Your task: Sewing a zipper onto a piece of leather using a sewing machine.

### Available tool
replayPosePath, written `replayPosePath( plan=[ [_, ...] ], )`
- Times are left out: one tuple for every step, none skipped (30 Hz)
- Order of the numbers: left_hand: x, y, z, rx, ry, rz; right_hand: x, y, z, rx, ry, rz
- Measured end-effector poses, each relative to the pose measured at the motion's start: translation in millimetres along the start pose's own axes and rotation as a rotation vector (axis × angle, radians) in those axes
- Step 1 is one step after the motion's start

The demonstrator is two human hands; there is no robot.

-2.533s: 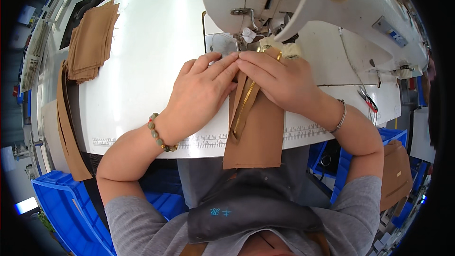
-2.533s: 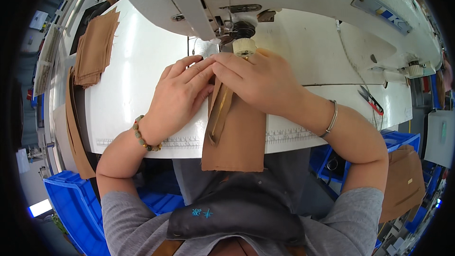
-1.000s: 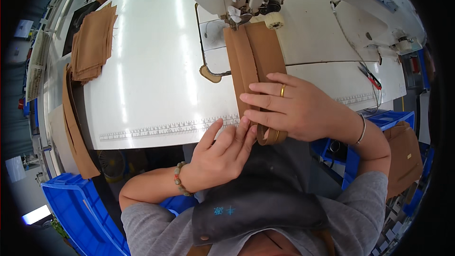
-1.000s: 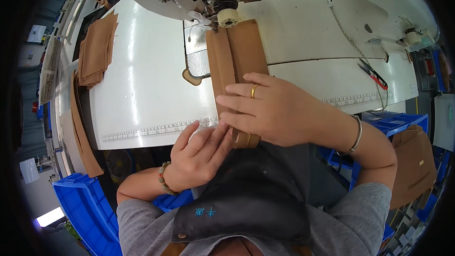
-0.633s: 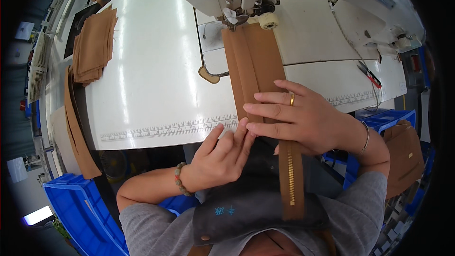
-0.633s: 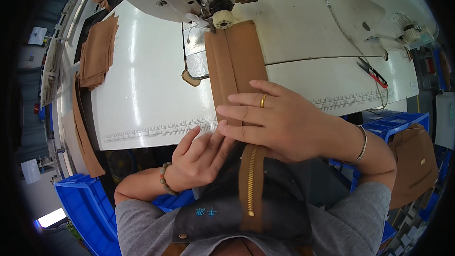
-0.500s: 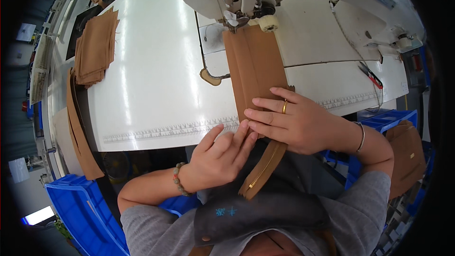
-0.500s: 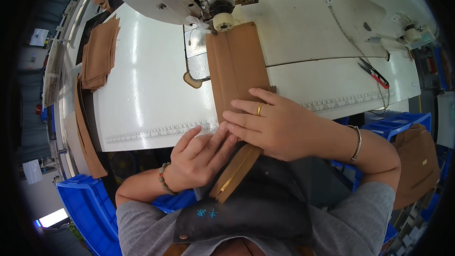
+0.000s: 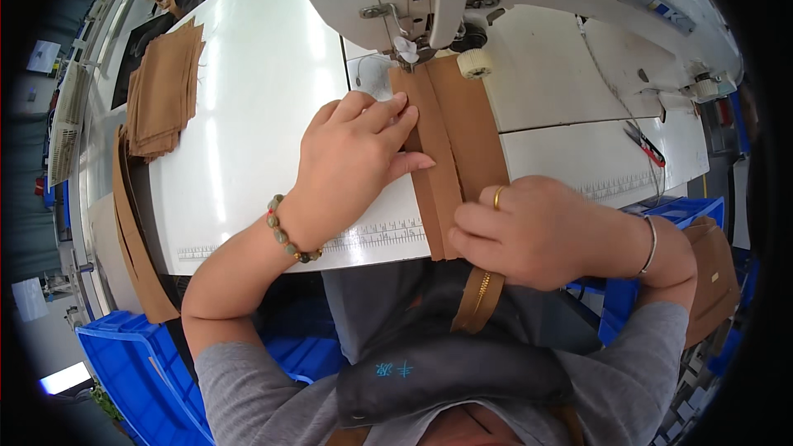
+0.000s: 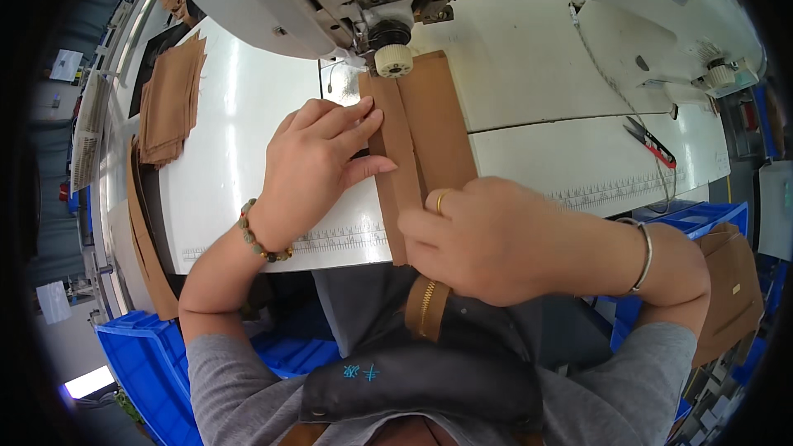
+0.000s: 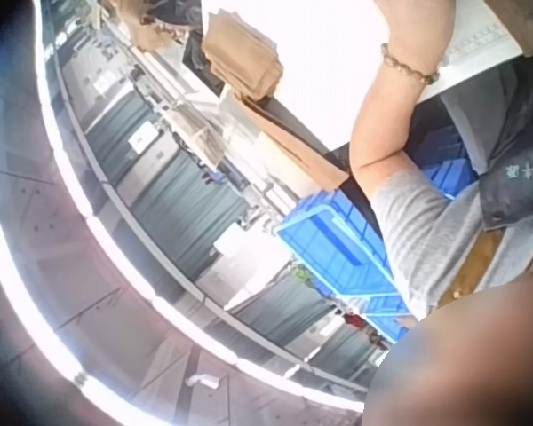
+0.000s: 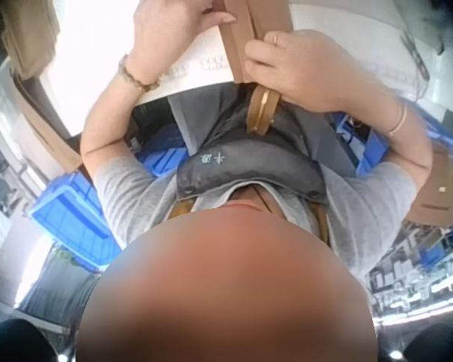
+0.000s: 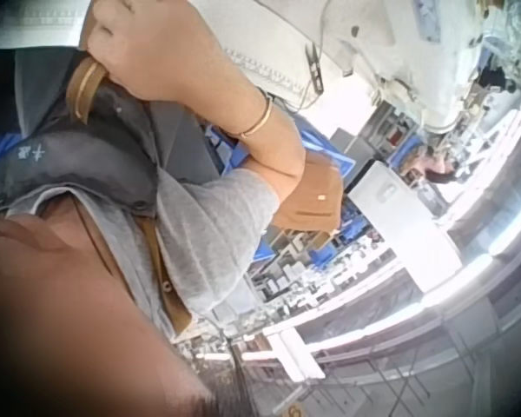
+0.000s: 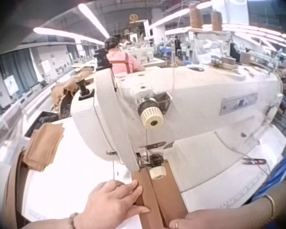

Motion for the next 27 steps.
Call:
replayPosePath(
  plan=[
    [-1, 1, -1, -0.003, 0.014, 0.005, 1, 9, -1, -0.002, -0.088, 0.065],
    [-3, 2, -1, 0.022, 0.022, 0.017, 6, 15, -2, -0.001, -0.088, 0.064],
    [-4, 3, -1, 0.049, 0.031, 0.029, 11, 21, -15, -0.105, 0.099, 0.019],
    [-3, 2, 0, 0.051, 0.033, 0.026, 13, 26, -25, -0.215, 0.253, -0.023],
    [-3, 3, -1, 0.048, 0.055, 0.046, 16, 30, -27, -0.337, 0.374, -0.083],
    [-2, 3, -1, 0.051, 0.059, 0.063, 20, 38, -22, -0.359, 0.391, -0.097],
    [-2, 3, -2, 0.050, 0.084, 0.063, 25, 48, -15, -0.408, 0.436, -0.114],
    [-3, 3, -2, 0.050, 0.077, 0.054, 30, 57, -9, -0.456, 0.480, -0.132],
    [-3, 2, -1, 0.050, 0.069, 0.044, 33, 64, -6, -0.355, 0.552, -0.169],
    [-4, 2, -1, 0.051, 0.071, 0.037, 34, 69, 0, -0.350, 0.488, -0.160],
    [-4, 2, -1, 0.040, 0.075, 0.042, 35, 72, 4, -0.373, 0.445, -0.164],
    [-5, 2, -1, 0.029, 0.079, 0.044, 35, 72, 4, -0.376, 0.450, -0.179],
    [-5, 1, -1, 0.030, 0.081, 0.030, 33, 70, 4, -0.388, 0.398, -0.180],
    [-6, 1, -1, 0.020, 0.086, 0.029, 31, 71, 3, -0.334, 0.324, -0.108],
    [-6, 0, -1, 0.010, 0.091, 0.031, 29, 71, 2, -0.281, 0.279, -0.044],
    [-6, -1, -2, 0.010, 0.092, 0.024, 29, 67, 2, -0.280, 0.247, -0.039],
    [-6, -1, -1, 0.015, 0.088, 0.031, 25, 59, -9, -0.271, 0.419, -0.089],
    [-6, -1, -2, 0.020, 0.086, 0.039, 21, 54, -16, -0.257, 0.557, -0.130],
    [-6, -1, -2, 0.020, 0.088, 0.037, 18, 51, -17, -0.262, 0.590, -0.142],
    [-6, -1, -1, 0.023, 0.067, 0.033, 19, 54, -12, -0.245, 0.551, -0.100],
    [-6, -1, 0, 0.028, 0.039, 0.032, 21, 59, -5, -0.229, 0.525, -0.069],
    [-5, 0, -1, 0.028, 0.047, 0.031, 20, 61, 0, -0.231, 0.514, -0.059],
    [-5, 0, -1, 0.017, 0.051, 0.029, 23, 70, 11, -0.170, 0.484, -0.007],
    [-5, 0, -1, 0.005, 0.055, 0.026, 23, 77, 17, -0.109, 0.492, 0.028],
    [-4, 0, -1, 0.005, 0.055, 0.026, 22, 80, 23, -0.109, 0.453, 0.043],
    [-4, 0, -2, 0.005, 0.069, 0.020, 21, 84, 27, -0.080, 0.466, 0.056],
    [-4, 0, -2, 0.004, 0.082, 0.015, 18, 86, 27, -0.046, 0.512, 0.057]
  ],
)
Point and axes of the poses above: each hand's wrist, its own x-axis towards the middle knuckle, its own z-axis out of the palm, y = z × x, the point moved 7 cm from there along x, towards the middle knuckle, and after that the axes turned 4 degrees about y, right-handed, at the moved point
